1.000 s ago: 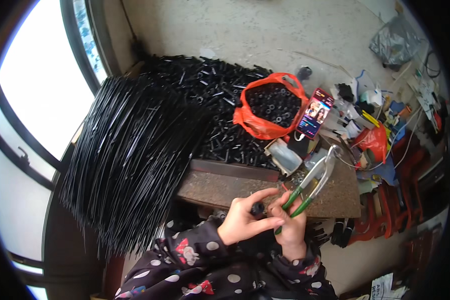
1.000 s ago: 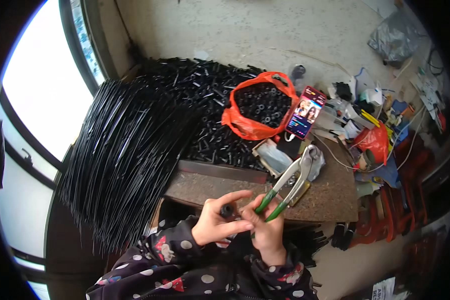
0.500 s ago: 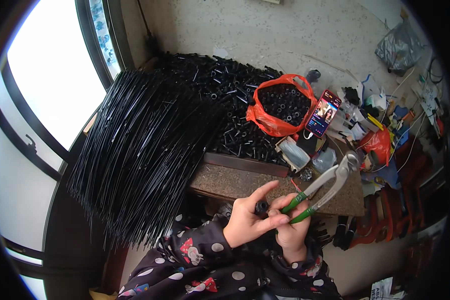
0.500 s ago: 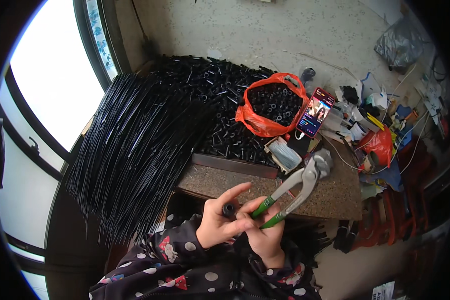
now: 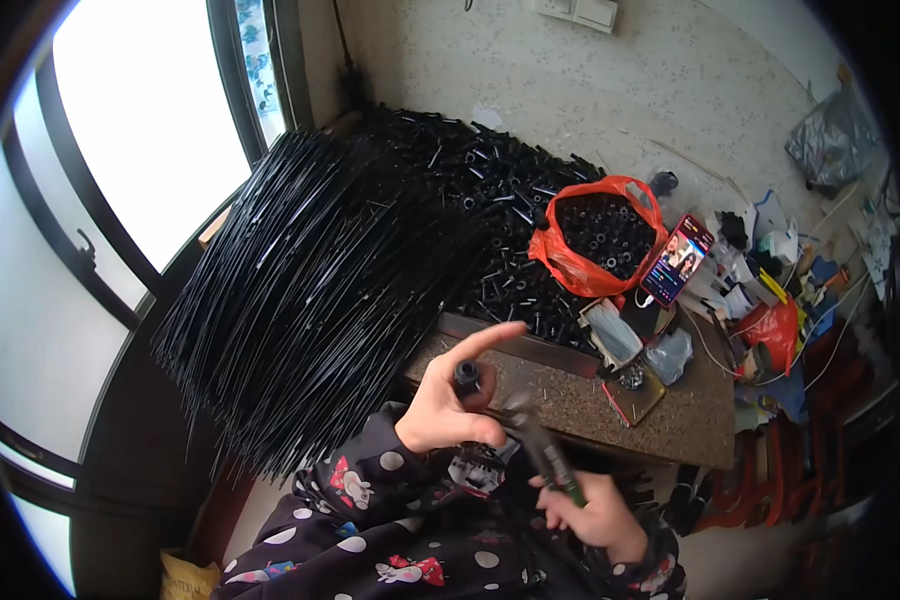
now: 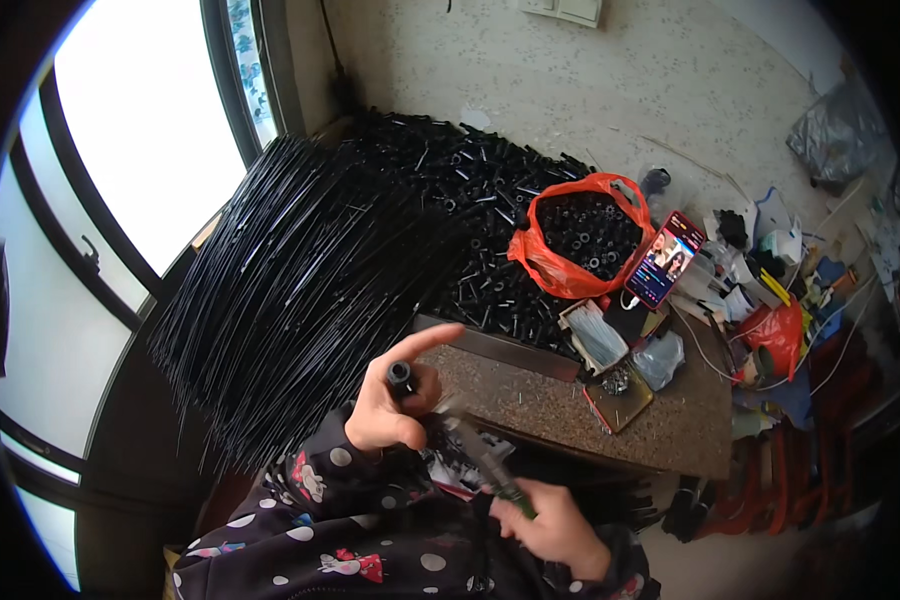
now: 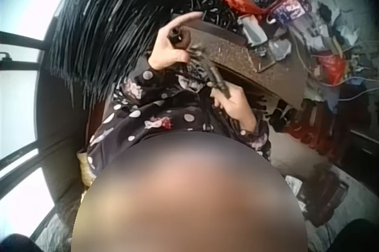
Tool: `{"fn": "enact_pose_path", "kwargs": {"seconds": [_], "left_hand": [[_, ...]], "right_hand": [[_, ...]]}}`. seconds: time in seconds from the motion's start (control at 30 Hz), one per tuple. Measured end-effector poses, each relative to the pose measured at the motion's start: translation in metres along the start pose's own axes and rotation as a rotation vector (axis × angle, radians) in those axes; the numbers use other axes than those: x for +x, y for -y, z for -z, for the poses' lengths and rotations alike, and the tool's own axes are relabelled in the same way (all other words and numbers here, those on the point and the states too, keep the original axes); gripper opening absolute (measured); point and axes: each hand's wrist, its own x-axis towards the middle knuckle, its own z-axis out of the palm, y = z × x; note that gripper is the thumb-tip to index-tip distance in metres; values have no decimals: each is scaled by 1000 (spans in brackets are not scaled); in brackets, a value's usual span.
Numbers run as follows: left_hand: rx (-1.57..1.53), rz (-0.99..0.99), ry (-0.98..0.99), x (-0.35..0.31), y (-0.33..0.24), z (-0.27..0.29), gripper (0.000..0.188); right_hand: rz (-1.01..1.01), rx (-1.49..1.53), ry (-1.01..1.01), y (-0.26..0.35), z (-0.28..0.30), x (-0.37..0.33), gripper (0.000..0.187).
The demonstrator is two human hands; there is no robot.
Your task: The person is aligning synthetic hair strands and securing them into plastic clips using a crimping tool.
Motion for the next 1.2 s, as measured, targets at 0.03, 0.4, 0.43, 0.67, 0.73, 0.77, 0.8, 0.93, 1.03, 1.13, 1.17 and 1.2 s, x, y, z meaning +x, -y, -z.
{"fn": "enact_pose_path", "kwargs": {"seconds": [0.03,0.4,0.43,0.67,0.73,0.77,0.8,0.93,1.03,1.13,1.17,1.2], "left_hand": [[83,26,23,0,0,1,86],[412,-30,-131,-2,0,-22,26],[413,-29,-161,-3,4,-23,23],[414,-29,-148,-1,23,-16,23],[352,-109,-206,1,14,-21,27],[353,-108,-205,2,10,-22,27],[330,-117,-208,2,6,-22,30],[214,-160,-256,-1,9,-27,37],[169,-176,-311,-6,8,-30,33],[230,-53,-243,-9,-2,-30,31],[231,-51,-242,-8,-2,-29,31],[217,-77,-209,-7,-3,-28,29]], "right_hand": [[33,19,6,3,-8,2,23],[-162,396,326,9,8,-1,47],[-214,315,279,10,6,-2,41],[57,-166,-68,-7,-15,1,32],[154,-65,-52,-6,-19,4,34],[197,-123,-109,-3,-21,6,36],[241,-181,-166,-1,-24,8,38],[319,-298,-194,3,-35,14,40],[252,-125,-89,-10,-41,12,39],[267,-78,-90,-18,-41,16,38],[381,-183,-190,-19,-41,18,38],[380,-181,-192,-18,-41,19,38]]}}
